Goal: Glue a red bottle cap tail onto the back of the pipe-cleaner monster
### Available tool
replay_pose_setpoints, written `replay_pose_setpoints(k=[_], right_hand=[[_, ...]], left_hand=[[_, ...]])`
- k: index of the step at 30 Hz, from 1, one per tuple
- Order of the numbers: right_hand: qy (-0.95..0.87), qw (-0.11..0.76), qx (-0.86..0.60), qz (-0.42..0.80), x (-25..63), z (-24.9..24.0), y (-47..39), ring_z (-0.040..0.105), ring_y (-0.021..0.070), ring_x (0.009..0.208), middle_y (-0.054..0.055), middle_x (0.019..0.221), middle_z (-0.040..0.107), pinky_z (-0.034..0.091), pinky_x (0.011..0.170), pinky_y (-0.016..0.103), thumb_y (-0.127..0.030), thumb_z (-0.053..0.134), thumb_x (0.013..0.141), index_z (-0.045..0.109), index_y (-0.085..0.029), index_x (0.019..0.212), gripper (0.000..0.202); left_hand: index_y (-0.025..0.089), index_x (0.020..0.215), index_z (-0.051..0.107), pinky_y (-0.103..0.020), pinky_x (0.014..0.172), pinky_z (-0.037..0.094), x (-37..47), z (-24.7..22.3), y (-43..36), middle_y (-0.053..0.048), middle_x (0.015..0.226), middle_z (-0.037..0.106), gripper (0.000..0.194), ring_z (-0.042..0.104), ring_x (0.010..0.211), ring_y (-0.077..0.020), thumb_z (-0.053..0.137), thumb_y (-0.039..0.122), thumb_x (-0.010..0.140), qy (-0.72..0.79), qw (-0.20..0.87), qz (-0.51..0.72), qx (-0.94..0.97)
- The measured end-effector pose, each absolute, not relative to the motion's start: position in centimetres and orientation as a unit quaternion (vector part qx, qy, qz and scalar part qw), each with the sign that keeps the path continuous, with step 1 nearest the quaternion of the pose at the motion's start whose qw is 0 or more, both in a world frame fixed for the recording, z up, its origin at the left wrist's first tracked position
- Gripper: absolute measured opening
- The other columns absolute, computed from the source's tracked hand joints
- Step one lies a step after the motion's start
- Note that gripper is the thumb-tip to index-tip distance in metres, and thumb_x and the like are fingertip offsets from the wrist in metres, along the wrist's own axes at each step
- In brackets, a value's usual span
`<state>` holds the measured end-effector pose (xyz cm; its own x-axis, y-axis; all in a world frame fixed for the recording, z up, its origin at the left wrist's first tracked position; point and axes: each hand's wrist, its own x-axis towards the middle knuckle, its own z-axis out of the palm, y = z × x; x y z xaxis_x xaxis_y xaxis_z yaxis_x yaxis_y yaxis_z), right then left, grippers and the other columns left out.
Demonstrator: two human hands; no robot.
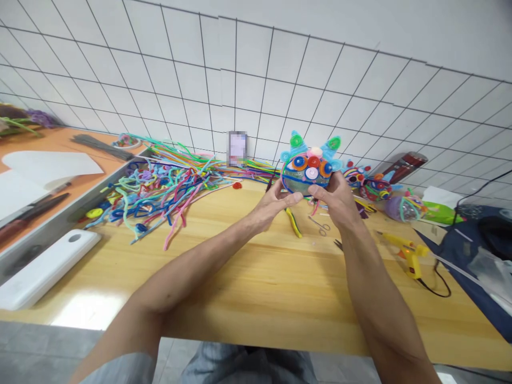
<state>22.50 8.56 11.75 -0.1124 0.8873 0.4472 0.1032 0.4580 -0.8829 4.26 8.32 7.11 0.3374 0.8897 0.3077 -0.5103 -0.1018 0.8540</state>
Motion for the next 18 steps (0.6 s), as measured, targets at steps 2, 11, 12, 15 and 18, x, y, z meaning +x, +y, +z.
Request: replay_pose_setpoints(k=[2, 11, 12, 15, 18], right_hand=[[-0.653, 0.551, -0.379, 0.356, 22.4, 11.5, 8.7, 0.066, 0.0359, 0.135, 0.01, 0.141, 0.072, 0.058, 0.112, 0.052, -0.065, 0.096, 0.069, 0.065, -0.028, 0.132, 0.079], [-0.676, 0.493, -0.409, 0.363, 22.8, 11.0, 9.0, 0.07, 0.0348, 0.122, 0.009, 0.139, 0.072, 0.063, 0.099, 0.05, -0.07, 0.094, 0.068, 0.065, -0.029, 0.131, 0.08], [-0.673, 0.507, -0.413, 0.347, 22.9, 11.1, 9.0, 0.069, 0.0347, 0.123, 0.01, 0.141, 0.071, 0.062, 0.1, 0.05, -0.07, 0.093, 0.07, 0.066, -0.029, 0.131, 0.079], [-0.614, 0.616, -0.445, 0.212, 23.1, 11.4, 8.6, 0.066, 0.0329, 0.127, 0.01, 0.137, 0.07, 0.058, 0.106, 0.049, -0.067, 0.088, 0.079, 0.068, -0.029, 0.126, 0.064], [-0.549, 0.694, -0.447, 0.133, 22.6, 11.7, 7.7, 0.072, 0.0274, 0.103, 0.007, 0.104, 0.073, 0.061, 0.092, 0.043, -0.066, 0.075, 0.092, 0.072, -0.027, 0.105, 0.041]], left_hand=[[0.022, 0.129, 0.066, -0.04, 0.11, 0.05, 4.5, 6.7, 8.4, -0.012, 0.135, 0.074, 0.086, 0.067, 0.128, -0.0294, 0.098, 0.068, 0.064, 0.188, 0.647, 0.544, 0.501], [0.024, 0.127, 0.062, -0.028, 0.077, 0.052, 3.5, 6.6, 9.6, -0.006, 0.125, 0.074, 0.085, 0.07, 0.101, -0.0197, 0.102, 0.058, 0.06, 0.208, 0.638, 0.574, 0.468], [0.025, 0.126, 0.063, -0.029, 0.078, 0.052, 3.3, 6.7, 9.8, -0.005, 0.123, 0.074, 0.084, 0.071, 0.099, -0.0192, 0.102, 0.058, 0.06, 0.207, 0.643, 0.573, 0.465], [0.027, 0.126, 0.063, -0.03, 0.079, 0.054, 2.5, 7.3, 10.5, -0.004, 0.12, 0.075, 0.082, 0.072, 0.098, -0.0184, 0.101, 0.06, 0.061, 0.209, 0.637, 0.592, 0.447], [0.03, 0.13, 0.061, -0.03, 0.08, 0.054, 1.6, 7.9, 11.1, -0.002, 0.12, 0.076, 0.086, 0.074, 0.103, -0.0195, 0.099, 0.063, 0.062, 0.225, 0.613, 0.614, 0.445]])
